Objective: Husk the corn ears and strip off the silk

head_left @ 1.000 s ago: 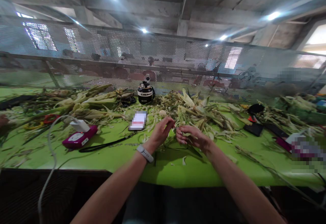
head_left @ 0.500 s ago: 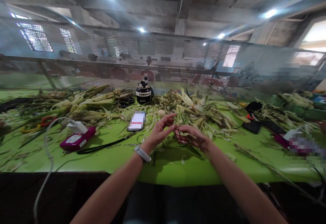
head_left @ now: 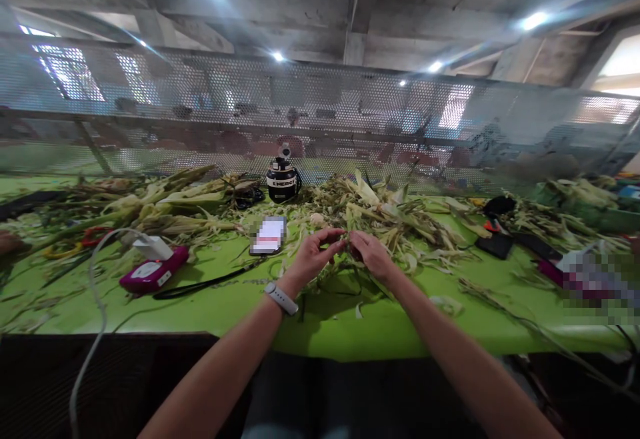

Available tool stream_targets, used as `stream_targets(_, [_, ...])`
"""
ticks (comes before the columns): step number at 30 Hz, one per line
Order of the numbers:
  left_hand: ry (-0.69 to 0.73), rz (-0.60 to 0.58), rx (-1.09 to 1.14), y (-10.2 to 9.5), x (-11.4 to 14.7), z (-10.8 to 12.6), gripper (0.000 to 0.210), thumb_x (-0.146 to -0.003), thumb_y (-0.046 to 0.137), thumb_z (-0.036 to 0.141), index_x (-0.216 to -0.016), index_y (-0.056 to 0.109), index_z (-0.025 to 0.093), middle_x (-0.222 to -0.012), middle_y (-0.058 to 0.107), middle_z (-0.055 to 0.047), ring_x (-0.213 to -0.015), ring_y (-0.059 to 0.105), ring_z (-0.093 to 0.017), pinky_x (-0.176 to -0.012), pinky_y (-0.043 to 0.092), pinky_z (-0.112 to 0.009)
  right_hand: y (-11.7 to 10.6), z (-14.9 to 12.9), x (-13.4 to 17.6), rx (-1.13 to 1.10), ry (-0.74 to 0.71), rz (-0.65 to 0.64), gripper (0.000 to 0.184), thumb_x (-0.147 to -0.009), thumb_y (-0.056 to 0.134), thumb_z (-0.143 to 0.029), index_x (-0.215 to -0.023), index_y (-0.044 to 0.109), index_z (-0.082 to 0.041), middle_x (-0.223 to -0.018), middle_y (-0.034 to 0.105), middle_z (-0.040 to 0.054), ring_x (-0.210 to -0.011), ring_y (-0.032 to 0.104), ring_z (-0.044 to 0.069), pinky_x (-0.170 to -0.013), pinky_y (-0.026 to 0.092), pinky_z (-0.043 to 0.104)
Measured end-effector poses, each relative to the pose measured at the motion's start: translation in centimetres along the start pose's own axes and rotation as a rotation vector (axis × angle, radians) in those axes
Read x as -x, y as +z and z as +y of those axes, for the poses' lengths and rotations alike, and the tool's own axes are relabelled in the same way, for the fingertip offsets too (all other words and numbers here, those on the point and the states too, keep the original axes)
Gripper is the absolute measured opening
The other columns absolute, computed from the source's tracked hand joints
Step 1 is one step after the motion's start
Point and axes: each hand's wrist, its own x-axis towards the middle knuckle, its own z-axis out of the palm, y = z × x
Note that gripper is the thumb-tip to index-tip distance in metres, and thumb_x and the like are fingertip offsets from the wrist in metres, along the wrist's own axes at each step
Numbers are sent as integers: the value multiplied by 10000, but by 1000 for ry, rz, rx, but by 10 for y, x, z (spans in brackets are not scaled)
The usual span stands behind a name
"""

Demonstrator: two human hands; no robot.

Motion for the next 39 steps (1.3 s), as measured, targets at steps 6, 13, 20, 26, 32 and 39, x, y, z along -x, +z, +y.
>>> stream_targets(6, [-40,66,-25,1,-1,-4,310,-758,652,356,-982,674,142,-919,693,-75,-669,584,-126,-556,486,-231,5,10,3,18,-53,-32,400,-831,500,-546,-610,422,-222,-569,379,-32,-541,321,127,-512,265,276])
stream_targets(13, [-107,123,196,4,-1,0,470,-731,694,361,-1140,541,188,-863,652,-12,-774,593,-124,-671,487,-236,8,9,3,-25,-2,47,414,-826,482,-589,-641,424,-223,-555,360,-46,-498,298,111,-475,240,267])
stream_targets(20, [-129,-36,177,4,-5,-8,347,-679,715,462,-789,620,148,-753,642,-12,-714,573,-128,-675,473,-256,1,3,3,49,-41,171,386,-811,521,-525,-599,441,-213,-567,408,-32,-553,370,122,-516,290,267])
stream_targets(26, [-188,-159,145,1,-3,-5,393,-658,722,508,-771,668,135,-647,629,-3,-573,523,-96,-568,421,-228,-16,-6,-2,-9,52,68,427,-818,487,-595,-632,506,-211,-503,437,-37,-486,385,120,-479,279,273])
stream_targets(32, [-227,-194,200,1,-1,-4,408,-634,738,523,-761,706,137,-675,657,-9,-579,532,-94,-618,464,-243,-13,-7,-3,-4,70,-108,462,-770,562,-602,-585,399,-211,-492,347,-71,-457,289,86,-447,206,253])
stream_targets(39, [-237,-92,209,4,0,-7,409,-626,743,524,-762,701,141,-655,650,-2,-561,542,-94,-581,457,-223,-3,5,1,142,-122,-2,376,-847,491,-518,-639,408,-216,-568,357,-57,-547,328,109,-525,273,251])
